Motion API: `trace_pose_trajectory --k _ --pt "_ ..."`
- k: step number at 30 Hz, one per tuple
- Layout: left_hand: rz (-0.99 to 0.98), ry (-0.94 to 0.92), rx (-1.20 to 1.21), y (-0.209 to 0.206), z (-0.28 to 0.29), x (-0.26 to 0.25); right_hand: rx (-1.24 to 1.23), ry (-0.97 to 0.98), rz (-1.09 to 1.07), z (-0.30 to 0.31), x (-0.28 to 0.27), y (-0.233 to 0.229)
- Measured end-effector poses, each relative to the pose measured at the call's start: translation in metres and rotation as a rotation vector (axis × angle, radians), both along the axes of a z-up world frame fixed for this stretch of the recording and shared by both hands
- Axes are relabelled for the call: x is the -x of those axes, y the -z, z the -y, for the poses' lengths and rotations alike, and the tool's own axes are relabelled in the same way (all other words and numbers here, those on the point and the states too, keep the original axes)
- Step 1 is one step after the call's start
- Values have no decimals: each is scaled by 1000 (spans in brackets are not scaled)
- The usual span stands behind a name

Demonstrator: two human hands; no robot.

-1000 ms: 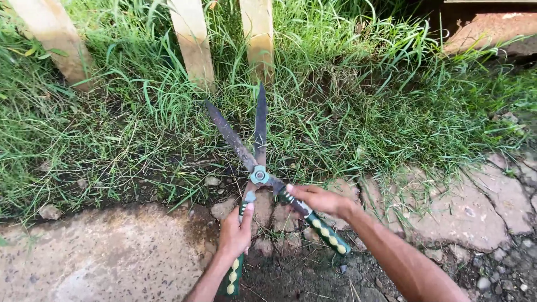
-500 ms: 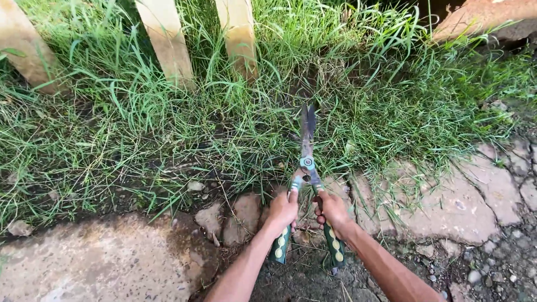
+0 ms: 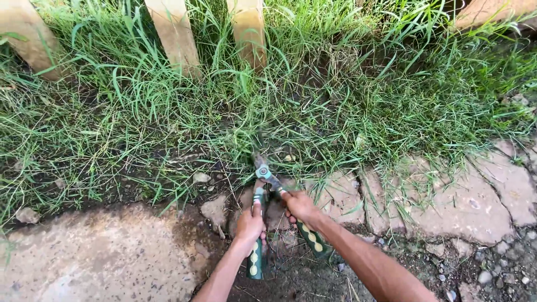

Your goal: Trim grass and weeds around wooden posts using garden shears.

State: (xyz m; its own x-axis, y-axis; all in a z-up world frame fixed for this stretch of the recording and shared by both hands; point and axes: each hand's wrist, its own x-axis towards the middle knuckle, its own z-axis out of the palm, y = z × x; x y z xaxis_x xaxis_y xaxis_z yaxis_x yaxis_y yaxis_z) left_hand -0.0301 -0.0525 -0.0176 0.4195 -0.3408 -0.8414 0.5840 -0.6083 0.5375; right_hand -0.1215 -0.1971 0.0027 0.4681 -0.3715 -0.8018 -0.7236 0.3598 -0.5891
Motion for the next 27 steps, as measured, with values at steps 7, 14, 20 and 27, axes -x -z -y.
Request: trace_pose_trajectory --k 7,14,20,27 --pt "72 -158 16 -14 -38 -25 71 -177 -47 -26 -47 -19" --pt "115 -226 -2 -23 -58 -30 0 -214 18 -42 -59 -29" --pt "108 -156 97 -37 -53 -16 35 -156 66 -37 -32 -58" --pt "417 14 296 -71 -27 -2 271 78 185 -13 -1 -63"
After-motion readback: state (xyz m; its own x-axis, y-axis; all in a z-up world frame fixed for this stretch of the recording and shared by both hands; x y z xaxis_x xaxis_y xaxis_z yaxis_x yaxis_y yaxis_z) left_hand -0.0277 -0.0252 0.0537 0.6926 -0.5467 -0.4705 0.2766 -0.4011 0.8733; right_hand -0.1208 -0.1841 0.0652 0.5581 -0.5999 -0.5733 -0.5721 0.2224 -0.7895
